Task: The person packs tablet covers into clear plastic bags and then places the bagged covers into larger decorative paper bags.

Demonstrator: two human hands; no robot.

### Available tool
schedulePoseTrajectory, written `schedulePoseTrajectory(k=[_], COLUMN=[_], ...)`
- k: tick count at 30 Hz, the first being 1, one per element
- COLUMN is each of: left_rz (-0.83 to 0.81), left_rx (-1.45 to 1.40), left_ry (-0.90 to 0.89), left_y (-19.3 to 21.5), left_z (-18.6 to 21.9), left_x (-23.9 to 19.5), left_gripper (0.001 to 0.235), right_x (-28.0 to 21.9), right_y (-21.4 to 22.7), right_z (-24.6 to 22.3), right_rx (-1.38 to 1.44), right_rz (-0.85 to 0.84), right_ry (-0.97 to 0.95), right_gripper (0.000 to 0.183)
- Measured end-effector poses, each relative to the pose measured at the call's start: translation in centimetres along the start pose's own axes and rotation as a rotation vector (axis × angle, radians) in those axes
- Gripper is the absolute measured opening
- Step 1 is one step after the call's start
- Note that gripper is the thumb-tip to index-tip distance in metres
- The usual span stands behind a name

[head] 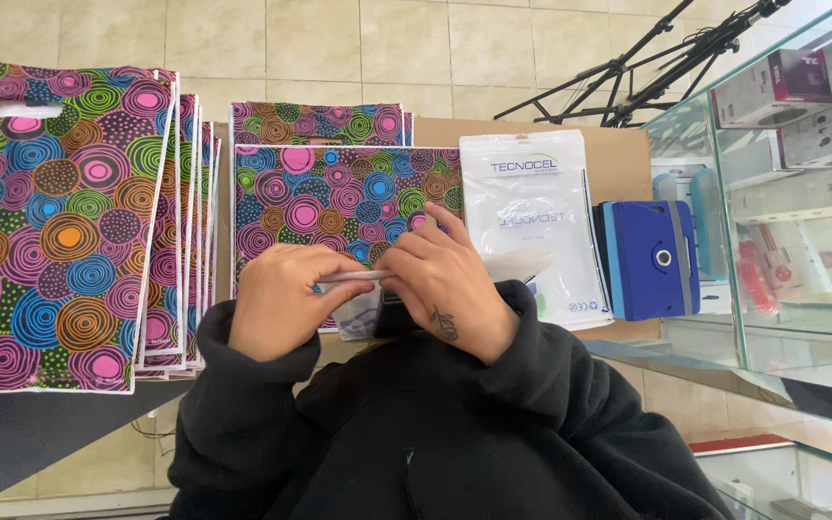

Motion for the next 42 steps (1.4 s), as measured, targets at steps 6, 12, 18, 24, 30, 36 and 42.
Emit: schedulePoseTrajectory(k=[6, 12, 18, 24, 30, 36, 42], left_rz=[0.04, 0.1, 0.067, 0.017, 0.121, 0.12, 0.129], left_rx=[-0.189, -0.16, -0.297, -0.536, -0.708, -0.717, -0.733], left_ry=[-0.036, -0.076, -0.039, -0.095, -0.105, -0.141, -0.159], left_y=[1.7, 1.6, 0.5, -3.3, -5.8, -5.3, -5.5], left_z=[-1.5, -1.6, -3.8, -3.6, -3.6, -3.3, -3.5], left_x=[-1.1, -2.0, -2.7, -1.8, -1.8, -1.8, -1.9], left_gripper=[0.009, 0.014, 0.008, 0.035, 0.011, 0.012, 0.012], right_x=[-0.4, -0.5, -1.8, -2.1, -2.6, -5.3, -5.8], right_y=[0.1, 0.8, 1.5, 1.9, 5.2, 5.3, 5.8], right_z=[0.4, 0.6, 2.6, 2.7, 2.6, 5.7, 5.3], right_rx=[0.028, 0.017, -0.03, 0.004, -0.039, -0.06, -0.047], right_rz=[0.072, 0.06, 0.006, 0.039, -0.072, 0.026, 0.163], right_ry=[0.001, 0.024, -0.015, -0.002, -0.075, -0.126, -0.105], right_gripper=[0.015, 0.015, 0.022, 0.024, 0.013, 0.012, 0.013])
Point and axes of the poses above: each hand's wrist, its own x-axis towards the middle knuckle, its own y-axis out of the back of the hand, z = x × y, the point moved 9 cm from there along x, towards the middle knuckle, and after that the axes turned 7 degrees about x, right-handed, at the moved point
